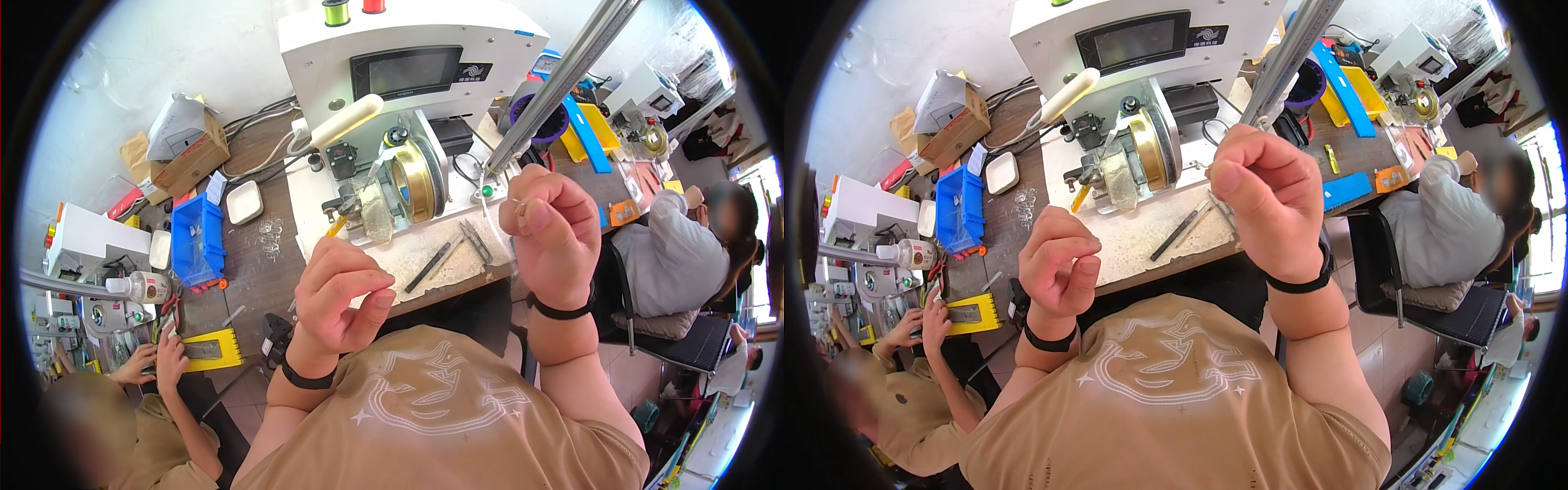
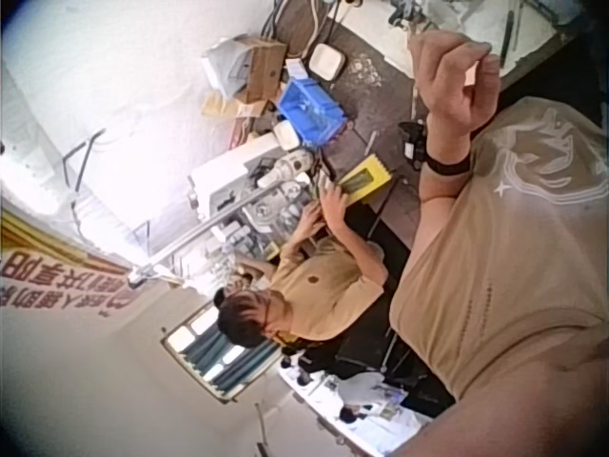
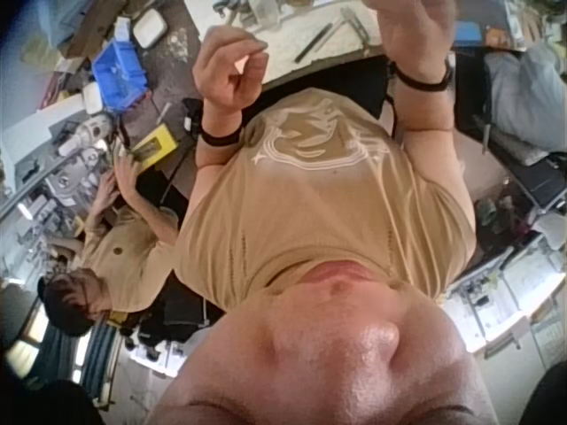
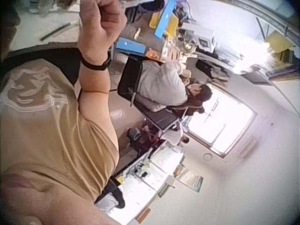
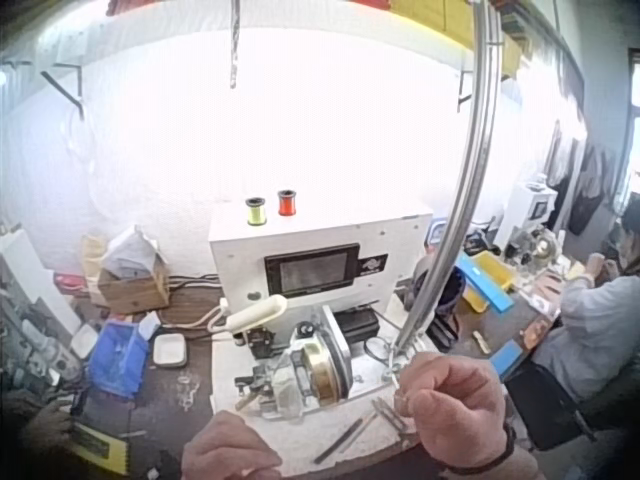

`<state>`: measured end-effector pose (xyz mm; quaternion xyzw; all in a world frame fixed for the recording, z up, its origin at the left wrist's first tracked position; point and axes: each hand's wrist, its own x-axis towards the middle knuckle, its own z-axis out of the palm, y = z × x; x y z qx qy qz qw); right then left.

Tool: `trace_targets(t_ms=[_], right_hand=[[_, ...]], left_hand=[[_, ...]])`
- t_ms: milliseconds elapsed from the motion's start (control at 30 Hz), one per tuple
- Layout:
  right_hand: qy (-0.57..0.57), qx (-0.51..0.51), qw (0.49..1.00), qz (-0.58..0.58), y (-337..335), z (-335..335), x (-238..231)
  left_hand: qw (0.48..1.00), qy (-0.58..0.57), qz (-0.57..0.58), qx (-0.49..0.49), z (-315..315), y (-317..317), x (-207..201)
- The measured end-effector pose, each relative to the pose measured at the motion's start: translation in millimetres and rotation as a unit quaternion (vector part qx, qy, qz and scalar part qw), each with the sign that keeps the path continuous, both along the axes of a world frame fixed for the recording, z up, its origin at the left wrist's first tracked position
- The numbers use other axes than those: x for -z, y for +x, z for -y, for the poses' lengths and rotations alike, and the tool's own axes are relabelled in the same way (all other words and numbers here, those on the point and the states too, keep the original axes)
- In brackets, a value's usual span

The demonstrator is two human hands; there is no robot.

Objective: Using a winding machine to wind thread or wire onto a spool while measuring parts with calipers.

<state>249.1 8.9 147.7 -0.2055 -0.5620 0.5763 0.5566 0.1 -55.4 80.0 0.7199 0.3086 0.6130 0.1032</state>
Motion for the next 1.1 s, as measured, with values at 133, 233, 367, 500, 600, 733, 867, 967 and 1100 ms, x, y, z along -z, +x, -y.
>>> trace_targets(t_ms=[133, 233, 367, 500, 600, 733, 867, 967, 1100], right_hand=[[0.011, 0.023, 1.0, -0.009, 3.2, -2.8, -1.0], [0.014, 0.028, 0.999, -0.017, 4.3, -3.6, -1.1], [0.003, 0.021, 0.999, -0.026, 4.5, -4.6, -0.4], [-0.004, 0.023, 1.0, -0.009, 4.5, -5.1, 0.7], [-0.012, 0.02, 1.0, -0.014, 4.4, -7.0, 2.2], [-0.018, 0.026, 0.999, -0.031, 5.4, -12.5, 5.6], [-0.047, 0.006, 0.997, -0.067, 7.1, -16.8, 9.6], [-0.051, 0.02, 0.996, -0.069, 9.0, -14.4, 11.2], [-0.041, 0.024, 0.997, -0.063, 13.1, -13.5, 9.7]], left_hand=[[1.0, -0.008, 0.002, -0.002, 0.4, -0.5, 2.1], [1.0, -0.012, 0.004, -0.003, 0.2, -1.2, 4.7], [1.0, -0.018, 0.0, -0.008, 1.1, -2.4, 9.5], [0.999, -0.031, -0.005, -0.015, 3.0, -4.4, 13.4], [0.999, -0.029, -0.009, -0.017, 3.8, -6.5, 14.6], [0.999, -0.031, -0.002, -0.011, 4.4, -6.8, 14.9], [1.0, -0.03, 0.006, -0.009, 3.2, -4.6, 15.8], [0.999, -0.038, 0.007, -0.011, 3.2, -3.1, 16.8], [0.999, -0.043, 0.006, -0.012, 3.5, -2.0, 18.4]])
